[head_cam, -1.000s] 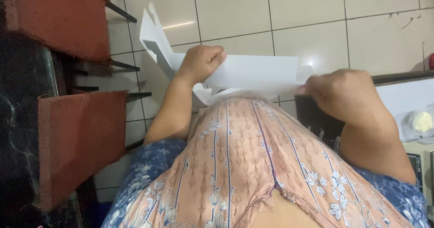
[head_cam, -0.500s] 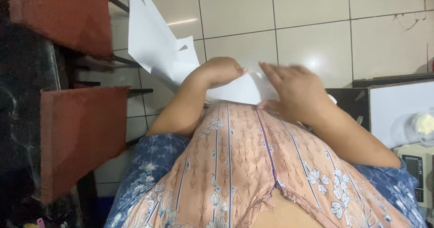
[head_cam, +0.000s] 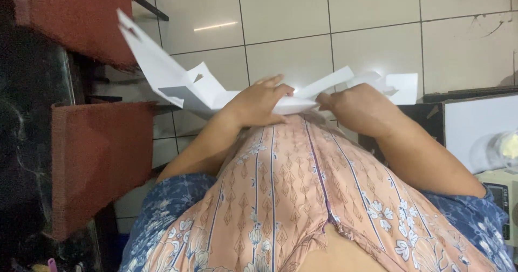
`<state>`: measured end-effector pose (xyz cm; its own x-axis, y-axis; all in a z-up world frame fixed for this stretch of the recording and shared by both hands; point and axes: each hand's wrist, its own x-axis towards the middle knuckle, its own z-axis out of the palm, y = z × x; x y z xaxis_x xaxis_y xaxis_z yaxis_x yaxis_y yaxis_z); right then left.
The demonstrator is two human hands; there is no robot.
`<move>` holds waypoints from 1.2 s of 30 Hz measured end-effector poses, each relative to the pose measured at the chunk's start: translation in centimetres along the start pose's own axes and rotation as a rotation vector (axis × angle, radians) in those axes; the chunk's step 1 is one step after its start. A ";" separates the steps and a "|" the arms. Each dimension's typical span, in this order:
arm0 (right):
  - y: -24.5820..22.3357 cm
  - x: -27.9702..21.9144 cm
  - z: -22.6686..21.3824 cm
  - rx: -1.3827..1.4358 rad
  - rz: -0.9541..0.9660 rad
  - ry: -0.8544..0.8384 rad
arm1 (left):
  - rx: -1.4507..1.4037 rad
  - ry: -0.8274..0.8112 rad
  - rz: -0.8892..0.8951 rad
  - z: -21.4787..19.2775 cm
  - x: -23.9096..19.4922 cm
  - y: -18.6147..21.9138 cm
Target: Folding and assembling a white cardboard pastry box.
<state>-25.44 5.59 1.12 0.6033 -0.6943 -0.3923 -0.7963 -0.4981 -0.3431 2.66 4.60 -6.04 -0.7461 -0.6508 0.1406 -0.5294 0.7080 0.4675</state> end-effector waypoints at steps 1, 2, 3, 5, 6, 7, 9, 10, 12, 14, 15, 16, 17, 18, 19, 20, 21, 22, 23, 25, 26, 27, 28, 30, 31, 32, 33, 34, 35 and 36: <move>0.1 -0.1 -0.5 -0.001 0.003 0.008 | 0.006 0.000 0.006 0.1 -0.4 0.2; 0.1 -0.2 -1.0 -0.030 -0.002 0.067 | -0.091 -0.012 -0.042 0.2 -0.8 0.3; 0.1 -0.3 -1.7 -0.061 -0.007 0.125 | -0.188 -0.023 -0.091 0.2 -1.1 0.4; -0.5 -0.2 -2.1 -0.172 -0.012 0.094 | -0.170 -0.205 -0.288 -0.3 0.0 1.2; -0.8 -0.1 -2.3 -0.280 -0.017 0.056 | -0.157 -0.391 -0.485 -0.5 0.4 1.7; -1.2 0.2 -1.9 -0.282 -0.018 0.058 | -0.154 -0.390 -0.485 -0.4 1.0 1.7; -1.8 0.7 -1.2 -0.301 -0.344 0.823 | -0.109 -0.285 -0.328 -0.1 2.1 1.8; -0.9 0.6 -0.2 -0.305 -0.341 0.828 | -0.105 -0.283 -0.323 -0.6 2.3 2.2; 1.0 0.7 1.2 -0.295 -0.052 0.299 | 0.097 0.339 0.088 -1.7 2.8 2.9; 1.7 0.3 0.0 -0.332 0.012 0.288 | 0.063 0.241 0.001 1.4 2.0 1.1; 2.0 0.0 -0.5 -0.357 0.077 0.266 | 0.018 0.134 -0.094 3.0 1.5 0.3; 1.3 0.0 -1.0 -0.360 0.078 0.271 | 0.023 0.137 -0.090 3.0 1.8 0.5; 0.6 -0.2 -1.4 -0.404 0.127 0.217 | 0.068 0.076 -0.153 3.2 2.0 0.9; -0.1 -0.4 -1.7 -0.448 0.178 0.162 | 0.114 0.015 -0.217 3.3 2.2 1.4; -0.7 -0.1 -1.4 -0.451 0.184 0.167 | 0.116 0.018 -0.209 3.8 2.7 1.2; -1.3 0.3 -1.1 -0.524 0.027 0.536 | 0.101 0.016 -0.215 4.3 3.1 1.1; -1.9 0.5 -0.8 -0.585 -0.130 0.905 | 0.083 0.012 -0.225 4.8 3.4 1.2; -1.7 0.7 0.0 -0.589 -0.127 0.905 | 0.082 0.013 -0.220 4.8 3.5 1.4; -1.4 1.0 0.8 -0.448 -0.016 0.642 | 0.021 0.116 -0.198 5.0 3.6 1.6; -0.9 0.6 0.4 -0.315 0.093 0.386 | -0.036 0.229 -0.173 5.1 2.8 1.2; -0.7 0.0 -0.9 -0.266 0.200 0.358 | 0.184 0.403 -0.027 5.1 1.8 0.5; -0.7 -0.9 -1.9 -0.212 0.311 0.327 | 0.400 0.567 0.123 5.3 0.7 0.2; -0.3 -1.7 -2.2 -0.217 0.313 0.328 | 0.399 0.572 0.125 8.2 -1.1 -1.3; 0.5 -3.1 -2.8 -0.405 0.294 0.316 | 0.449 0.464 -0.118 13.6 -4.3 -4.9; 0.5 -3.6 -2.8 -0.405 0.298 0.316 | 0.447 0.463 -0.115 10.6 -3.3 -3.5; 0.6 -4.1 -2.7 -0.395 0.193 0.465 | 0.308 0.516 -0.084 7.7 -2.3 -2.1; 0.6 -4.6 -2.4 -0.384 0.087 0.613 | 0.168 0.567 -0.054 4.9 -1.4 -0.6; 0.8 -4.8 -2.4 -0.383 0.090 0.613 | 0.166 0.565 -0.052 4.7 -0.4 -0.9; 0.9 -5.0 -2.4 -0.411 0.095 0.618 | 0.183 0.378 -0.010 4.4 0.4 -1.1; 1.0 -5.2 -2.4 -0.440 0.100 0.623 | 0.198 0.191 0.035 4.2 1.2 -1.3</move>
<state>-29.43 7.45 4.84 0.4959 -0.8463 0.1945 -0.8682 -0.4879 0.0908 0.76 4.03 -10.11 -0.6856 -0.6518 0.3242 -0.5875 0.7584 0.2822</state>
